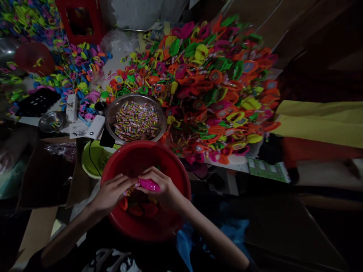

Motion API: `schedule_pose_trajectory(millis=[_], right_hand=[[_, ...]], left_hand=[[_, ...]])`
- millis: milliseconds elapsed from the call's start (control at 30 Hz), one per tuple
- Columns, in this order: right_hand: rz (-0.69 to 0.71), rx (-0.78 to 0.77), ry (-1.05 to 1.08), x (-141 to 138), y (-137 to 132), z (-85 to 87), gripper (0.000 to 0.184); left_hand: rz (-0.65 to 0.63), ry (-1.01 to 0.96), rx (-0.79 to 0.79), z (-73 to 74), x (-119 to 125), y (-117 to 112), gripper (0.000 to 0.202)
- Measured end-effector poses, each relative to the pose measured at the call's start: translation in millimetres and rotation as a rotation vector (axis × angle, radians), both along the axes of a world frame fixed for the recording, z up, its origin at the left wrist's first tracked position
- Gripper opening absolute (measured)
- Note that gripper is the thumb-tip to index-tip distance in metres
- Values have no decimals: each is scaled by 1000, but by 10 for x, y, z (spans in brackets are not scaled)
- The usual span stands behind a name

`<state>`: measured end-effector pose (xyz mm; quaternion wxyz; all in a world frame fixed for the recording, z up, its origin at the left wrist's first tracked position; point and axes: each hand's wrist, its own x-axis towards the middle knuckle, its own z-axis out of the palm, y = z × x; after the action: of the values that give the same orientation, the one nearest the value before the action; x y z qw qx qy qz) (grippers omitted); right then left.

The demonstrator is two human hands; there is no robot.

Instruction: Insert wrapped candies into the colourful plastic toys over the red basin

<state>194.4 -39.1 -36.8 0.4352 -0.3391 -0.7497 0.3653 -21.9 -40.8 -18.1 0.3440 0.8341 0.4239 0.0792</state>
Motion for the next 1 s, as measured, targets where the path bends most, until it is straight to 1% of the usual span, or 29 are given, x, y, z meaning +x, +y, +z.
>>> schedule_pose_trajectory(millis=[133, 233, 267, 333, 400, 433, 500, 533, 600, 667, 700, 733, 767, 800, 833, 867, 933, 967, 1000], right_hand=[[-7, 42, -21, 1, -11, 19, 12], [-21, 70, -33, -7, -27, 28, 9], [-33, 79, -37, -14, -32, 25, 9], [-48, 83, -52, -28, -36, 8, 8], [-33, 49, -53, -30, -23, -12, 6], [1, 13, -50, -22, -6, -20, 6], [108, -92, -63, 24, 56, -20, 9], [181, -153, -87, 68, 103, -9, 11], [371, -304, -182, 209, 236, 43, 14], [544, -472, -316, 435, 420, 144, 15], [605, -544, -384, 581, 529, 217, 15], [617, -600, -437, 746, 647, 307, 15], [585, -623, -458, 926, 768, 412, 17], [514, -620, -444, 1113, 889, 531, 20], [366, -585, -375, 1298, 1004, 660, 22], [165, -496, -253, 1473, 1108, 788, 24], [-269, -201, 56, 1754, 1263, 998, 36], [-447, -51, 178, 1847, 1308, 1054, 44], [-580, 64, 253, 1900, 1329, 1065, 50]], left_hand=[[5, -18, 1, 45, 15, -18, 43], [55, -52, -30, 52, 38, -38, 39], [97, -63, -54, 51, 47, -40, 37], [220, -73, -128, 50, 66, -35, 30], [318, -47, -205, 55, 82, -15, 27], [321, -28, -235, 56, 89, -2, 26], [227, 7, -287, 46, 94, 24, 19], [175, 19, -301, 29, 92, 36, 17], [103, 31, -330, -35, 75, 61, 18], [98, 39, -352, -134, 40, 92, 21], [117, 40, -353, -188, 18, 109, 22], [151, 42, -345, -241, -6, 127, 22], [185, 42, -336, -288, -30, 142, 23], [218, 40, -320, -327, -51, 155, 23], [244, 34, -307, -358, -69, 162, 24], [257, 19, -303, -381, -83, 165, 24], [266, -26, -303, -418, -102, 157, 24], [264, -55, -297, -438, -107, 150, 23], [262, -82, -284, -460, -110, 142, 23]])
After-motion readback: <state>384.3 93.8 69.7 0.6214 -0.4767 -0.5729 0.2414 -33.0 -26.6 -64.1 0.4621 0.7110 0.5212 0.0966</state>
